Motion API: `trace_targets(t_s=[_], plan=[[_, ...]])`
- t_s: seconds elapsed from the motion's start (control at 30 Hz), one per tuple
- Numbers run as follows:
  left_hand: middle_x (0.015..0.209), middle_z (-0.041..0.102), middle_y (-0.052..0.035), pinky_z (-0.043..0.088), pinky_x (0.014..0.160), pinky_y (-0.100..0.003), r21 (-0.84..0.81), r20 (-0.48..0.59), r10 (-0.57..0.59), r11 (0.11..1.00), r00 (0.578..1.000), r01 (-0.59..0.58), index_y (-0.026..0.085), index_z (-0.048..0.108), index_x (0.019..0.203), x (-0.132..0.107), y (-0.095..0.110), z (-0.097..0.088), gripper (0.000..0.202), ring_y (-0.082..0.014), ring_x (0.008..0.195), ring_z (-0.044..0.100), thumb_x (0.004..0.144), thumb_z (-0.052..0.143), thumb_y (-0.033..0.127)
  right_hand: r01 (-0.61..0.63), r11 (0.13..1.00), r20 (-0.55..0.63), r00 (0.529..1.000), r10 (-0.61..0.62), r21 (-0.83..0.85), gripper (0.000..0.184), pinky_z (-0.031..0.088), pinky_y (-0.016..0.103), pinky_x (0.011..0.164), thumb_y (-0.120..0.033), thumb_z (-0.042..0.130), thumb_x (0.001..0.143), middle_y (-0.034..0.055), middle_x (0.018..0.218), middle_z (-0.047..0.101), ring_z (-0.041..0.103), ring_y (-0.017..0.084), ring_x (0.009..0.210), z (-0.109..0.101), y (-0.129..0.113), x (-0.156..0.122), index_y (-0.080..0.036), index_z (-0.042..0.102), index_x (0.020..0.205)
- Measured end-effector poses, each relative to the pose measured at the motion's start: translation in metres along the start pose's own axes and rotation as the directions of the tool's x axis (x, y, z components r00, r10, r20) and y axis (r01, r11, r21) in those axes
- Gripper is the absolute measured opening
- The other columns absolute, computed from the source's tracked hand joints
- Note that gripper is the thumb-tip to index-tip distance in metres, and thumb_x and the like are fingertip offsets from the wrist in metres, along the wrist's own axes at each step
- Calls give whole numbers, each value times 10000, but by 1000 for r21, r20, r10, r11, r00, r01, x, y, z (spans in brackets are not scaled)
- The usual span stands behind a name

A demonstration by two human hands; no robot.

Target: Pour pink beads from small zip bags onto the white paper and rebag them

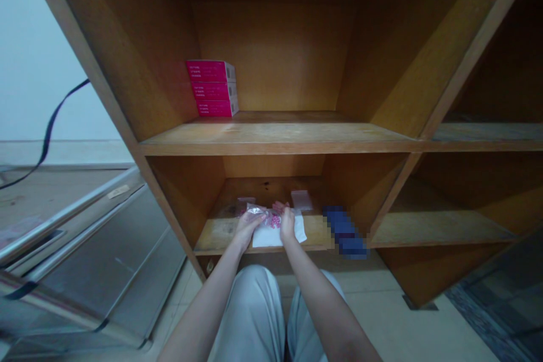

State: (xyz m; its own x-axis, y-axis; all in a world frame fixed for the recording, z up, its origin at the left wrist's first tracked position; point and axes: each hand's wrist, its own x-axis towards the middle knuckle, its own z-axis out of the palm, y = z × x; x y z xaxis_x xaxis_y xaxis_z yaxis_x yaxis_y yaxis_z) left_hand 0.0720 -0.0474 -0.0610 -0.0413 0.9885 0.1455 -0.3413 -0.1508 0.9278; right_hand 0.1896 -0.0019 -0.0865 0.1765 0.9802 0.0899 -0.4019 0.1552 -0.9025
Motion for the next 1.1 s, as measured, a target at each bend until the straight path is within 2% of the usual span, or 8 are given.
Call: trace_targets(t_s=[0.13,0.37,0.63,0.73,0.8,0.9,0.97,1.1], plan=[[894,659,-87,416,782,-274,-63,-58,-12,998,998,9,121,626,877,-2,2,-1,302,-160,811,596,591,696,191,11,999,5,1000,-10,-44,375,451,298,776,-332,270,770,109,911,654,607,173,852,1,-4,-2,-146,585,853],[915,651,-43,427,595,-166,-242,-162,-78,970,984,38,152,619,877,-5,0,-15,284,-91,729,593,602,689,167,65,995,-8,998,-66,-76,398,441,289,775,-360,276,764,113,924,648,600,176,869,2,-8,-6,-133,580,886],[851,655,-26,463,650,-175,-382,-158,-117,923,980,49,149,614,846,-4,1,-16,227,-97,764,603,628,665,112,232,952,-59,967,-248,-201,193,433,273,732,-317,437,722,72,824,627,574,156,768,14,-31,-14,-161,536,778],[903,653,-29,472,674,-187,-390,-152,-117,920,981,49,155,607,869,-4,3,-15,238,-109,804,605,642,651,103,126,944,-13,991,-136,-305,202,440,247,614,-359,512,686,50,732,613,568,146,658,24,-38,-17,-166,524,748],[935,648,-35,475,692,-196,-393,-144,-115,918,983,49,160,599,896,-5,3,-14,258,-120,834,604,649,644,101,-50,934,73,994,81,-353,284,417,233,494,-434,528,675,43,635,598,550,136,538,29,-42,-21,-152,534,699],[974,638,-41,469,745,-201,-403,-121,-100,914,988,43,167,585,940,-6,4,-14,305,-127,891,593,653,631,78,-303,890,231,890,392,-342,370,359,201,379,-503,513,675,38,586,592,514,108,433,32,-47,-28,-137,562,668],[1021,623,-44,453,803,-211,-406,-89,-92,913,992,49,177,570,977,-7,5,-14,348,-131,943,576,653,621,59,-327,891,274,867,415,-316,312,346,178,364,-455,574,642,19,574,594,507,91,428,33,-50,-31,-143,574,658],[1061,608,-53,424,876,-264,-415,-65,-101,908,993,65,192,538,1023,-8,4,-15,369,-145,981,562,674,618,103,-247,923,215,924,316,-294,197,328,165,357,-324,636,591,-20,462,545,465,73,389,32,-54,-29,-150,546,574]])
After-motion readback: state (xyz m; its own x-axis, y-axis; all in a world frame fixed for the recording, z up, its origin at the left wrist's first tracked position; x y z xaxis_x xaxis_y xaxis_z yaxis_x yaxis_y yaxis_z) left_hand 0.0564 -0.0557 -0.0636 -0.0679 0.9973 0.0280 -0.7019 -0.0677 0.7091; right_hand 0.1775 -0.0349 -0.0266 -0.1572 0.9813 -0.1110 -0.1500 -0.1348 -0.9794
